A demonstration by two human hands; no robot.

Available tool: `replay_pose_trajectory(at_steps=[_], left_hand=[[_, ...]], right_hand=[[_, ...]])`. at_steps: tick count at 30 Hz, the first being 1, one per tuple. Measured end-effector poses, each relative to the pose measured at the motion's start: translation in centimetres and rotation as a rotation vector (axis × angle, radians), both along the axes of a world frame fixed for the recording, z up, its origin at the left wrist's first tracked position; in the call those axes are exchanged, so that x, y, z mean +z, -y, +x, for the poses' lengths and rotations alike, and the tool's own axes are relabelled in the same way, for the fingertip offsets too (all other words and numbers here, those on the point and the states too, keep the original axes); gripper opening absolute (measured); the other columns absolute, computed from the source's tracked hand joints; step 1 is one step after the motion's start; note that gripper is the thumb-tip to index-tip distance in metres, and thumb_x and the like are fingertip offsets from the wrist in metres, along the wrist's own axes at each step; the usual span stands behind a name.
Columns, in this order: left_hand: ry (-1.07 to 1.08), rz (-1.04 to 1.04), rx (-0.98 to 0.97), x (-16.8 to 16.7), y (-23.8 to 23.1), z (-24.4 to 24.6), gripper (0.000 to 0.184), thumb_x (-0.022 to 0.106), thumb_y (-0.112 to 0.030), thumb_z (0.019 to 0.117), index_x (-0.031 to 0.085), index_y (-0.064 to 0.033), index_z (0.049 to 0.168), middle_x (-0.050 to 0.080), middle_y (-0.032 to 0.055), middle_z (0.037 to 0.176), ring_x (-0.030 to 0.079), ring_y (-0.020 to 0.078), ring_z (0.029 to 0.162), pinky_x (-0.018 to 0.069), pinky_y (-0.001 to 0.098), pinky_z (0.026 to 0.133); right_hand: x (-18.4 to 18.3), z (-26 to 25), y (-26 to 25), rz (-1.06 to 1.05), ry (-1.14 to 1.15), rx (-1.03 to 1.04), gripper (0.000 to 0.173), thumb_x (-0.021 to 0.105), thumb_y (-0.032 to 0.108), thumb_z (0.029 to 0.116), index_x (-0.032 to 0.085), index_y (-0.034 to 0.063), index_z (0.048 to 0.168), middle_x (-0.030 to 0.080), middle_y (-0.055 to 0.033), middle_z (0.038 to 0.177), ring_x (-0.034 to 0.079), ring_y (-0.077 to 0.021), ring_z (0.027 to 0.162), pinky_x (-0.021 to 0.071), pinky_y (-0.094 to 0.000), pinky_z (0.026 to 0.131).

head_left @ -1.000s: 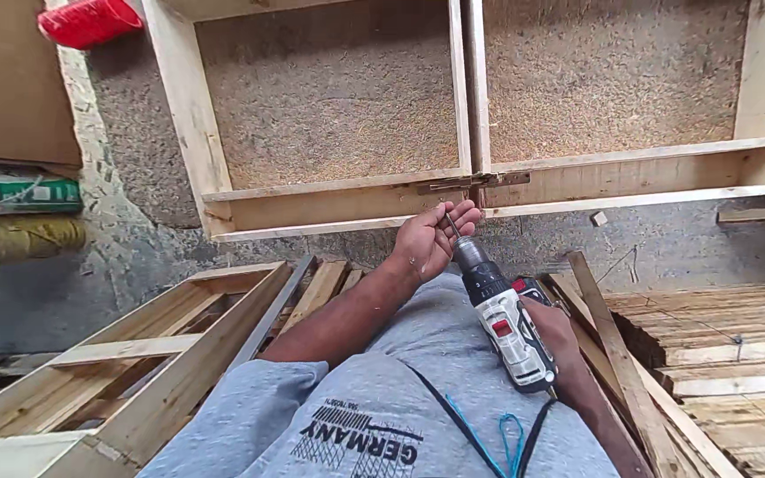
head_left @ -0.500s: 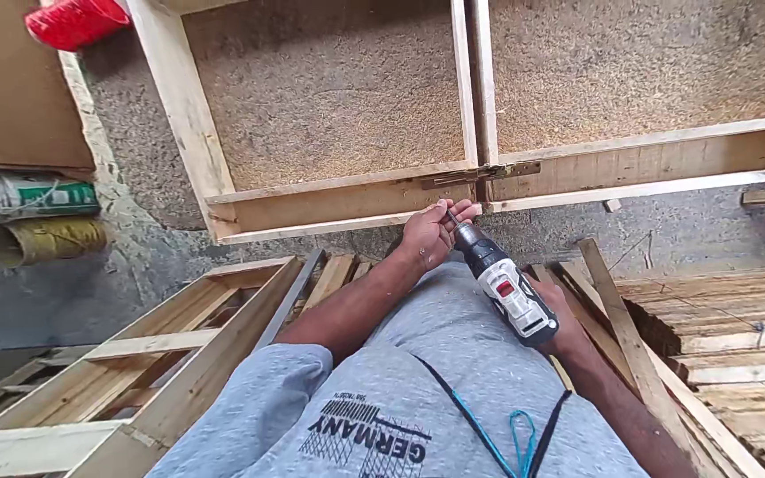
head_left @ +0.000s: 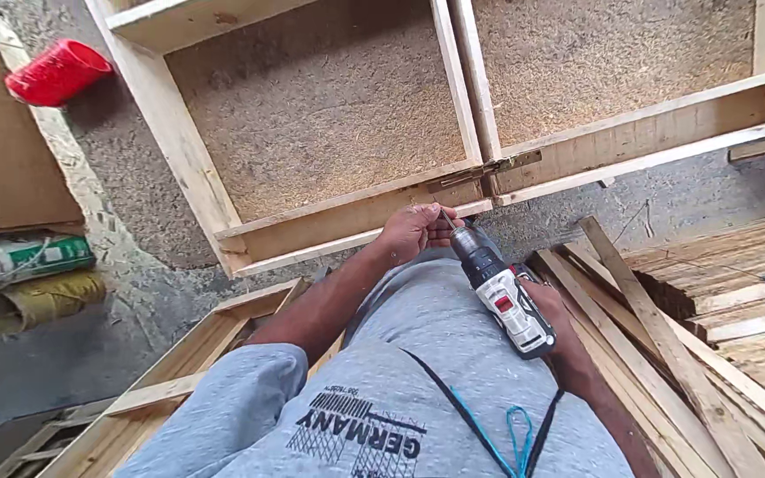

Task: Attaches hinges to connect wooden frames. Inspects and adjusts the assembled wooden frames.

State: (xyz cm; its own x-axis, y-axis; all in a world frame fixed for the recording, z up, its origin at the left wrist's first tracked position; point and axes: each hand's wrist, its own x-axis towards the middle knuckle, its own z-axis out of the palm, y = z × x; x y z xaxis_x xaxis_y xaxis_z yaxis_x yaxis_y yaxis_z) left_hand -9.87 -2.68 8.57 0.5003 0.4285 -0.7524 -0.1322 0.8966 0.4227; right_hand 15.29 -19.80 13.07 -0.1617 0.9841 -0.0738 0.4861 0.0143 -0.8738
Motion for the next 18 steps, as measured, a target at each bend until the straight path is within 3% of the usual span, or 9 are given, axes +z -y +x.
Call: replay_pose_trajectory(at_steps=[4,6,7,9,10,12,13,16,18], left_hand=[[-0.078,0.182,-0.198,0.2,-0.9,-1.0,0.043,0.031,-0.022,0.1139,0.064,0.0040,0.122,0.077,0.0135,0.103,0.077,0.0228,0.091,0.0642,0.0408,0.084],[-0.450,0.625,-0.416,-0.3,-1.5,-1.8,0.034,0.042,-0.024,0.1119,0.070,-0.0038,0.119,0.078,0.0043,0.103,0.076,0.0132,0.091,0.0636,0.0325,0.084],[-0.683,0.904,-0.511,-1.0,-1.7,-2.4,0.032,0.051,-0.028,0.1086,0.072,-0.0073,0.118,0.077,0.0033,0.106,0.073,0.0137,0.097,0.0598,0.0363,0.090],[-0.974,1.380,-0.576,-2.9,-2.6,-3.3,0.037,0.065,-0.036,0.1006,0.072,-0.0053,0.119,0.074,0.0120,0.116,0.068,0.0292,0.113,0.0515,0.0496,0.102],[-1.048,1.494,-0.622,-3.8,-3.5,-3.4,0.042,0.069,-0.039,0.0966,0.071,-0.0049,0.122,0.071,0.0154,0.123,0.064,0.0354,0.119,0.0476,0.0542,0.106],[-1.098,1.429,-0.816,-4.8,-5.0,-2.8,0.053,0.074,-0.037,0.0932,0.064,-0.0027,0.132,0.063,0.0212,0.135,0.057,0.0420,0.130,0.0407,0.0600,0.112],[-1.112,1.340,-0.919,-5.2,-5.7,-2.2,0.054,0.074,-0.036,0.0937,0.063,-0.0021,0.134,0.064,0.0230,0.132,0.058,0.0431,0.128,0.0412,0.0615,0.111],[-1.173,1.082,-1.168,-5.6,-7.2,-0.6,0.043,0.064,-0.043,0.0993,0.065,-0.0068,0.123,0.072,0.0209,0.109,0.070,0.0429,0.104,0.0543,0.0646,0.087],[-1.182,1.000,-1.206,-5.6,-7.5,-0.2,0.044,0.061,-0.047,0.1002,0.064,-0.0086,0.122,0.072,0.0211,0.103,0.071,0.0445,0.099,0.0549,0.0661,0.080]], right_hand=[[0.3,-0.5,0.0,0.037,-0.004,-0.036,0.044,0.056,0.042,0.1012,0.071,0.0016,0.110,0.076,-0.0114,0.094,0.073,-0.0132,0.088,0.0602,-0.0348,0.080],[0.2,-0.6,0.2,0.052,0.000,-0.057,0.043,0.056,0.040,0.1011,0.071,0.0009,0.110,0.076,-0.0118,0.093,0.073,-0.0130,0.087,0.0601,-0.0341,0.079],[0.3,-0.6,0.3,0.049,0.003,-0.068,0.044,0.055,0.041,0.1010,0.070,0.0009,0.111,0.076,-0.0115,0.094,0.073,-0.0122,0.087,0.0598,-0.0337,0.080],[0.5,-0.6,0.6,0.035,-0.007,-0.096,0.046,0.056,0.042,0.1003,0.071,0.0003,0.113,0.076,-0.0109,0.095,0.073,-0.0100,0.089,0.0596,-0.0319,0.082],[0.6,-0.5,0.7,0.032,-0.007,-0.107,0.046,0.056,0.042,0.1005,0.070,0.0004,0.113,0.076,-0.0104,0.096,0.072,-0.0089,0.090,0.0593,-0.0309,0.083],[0.9,-0.5,0.9,0.034,0.000,-0.131,0.048,0.055,0.043,0.1001,0.070,-0.0009,0.112,0.076,-0.0111,0.095,0.072,-0.0085,0.090,0.0583,-0.0295,0.083],[1.0,-0.5,1.1,0.039,0.006,-0.140,0.048,0.055,0.042,0.1001,0.071,-0.0014,0.111,0.076,-0.0114,0.094,0.072,-0.0085,0.089,0.0581,-0.0292,0.083],[0.6,-0.3,1.5,0.064,0.015,-0.150,0.045,0.055,0.042,0.1009,0.071,0.0007,0.111,0.076,-0.0104,0.094,0.072,-0.0095,0.089,0.0589,-0.0306,0.082],[0.3,-0.2,2.0,0.071,0.021,-0.162,0.043,0.055,0.041,0.1014,0.071,0.0016,0.110,0.076,-0.0100,0.092,0.073,-0.0103,0.087,0.0596,-0.0316,0.080]])
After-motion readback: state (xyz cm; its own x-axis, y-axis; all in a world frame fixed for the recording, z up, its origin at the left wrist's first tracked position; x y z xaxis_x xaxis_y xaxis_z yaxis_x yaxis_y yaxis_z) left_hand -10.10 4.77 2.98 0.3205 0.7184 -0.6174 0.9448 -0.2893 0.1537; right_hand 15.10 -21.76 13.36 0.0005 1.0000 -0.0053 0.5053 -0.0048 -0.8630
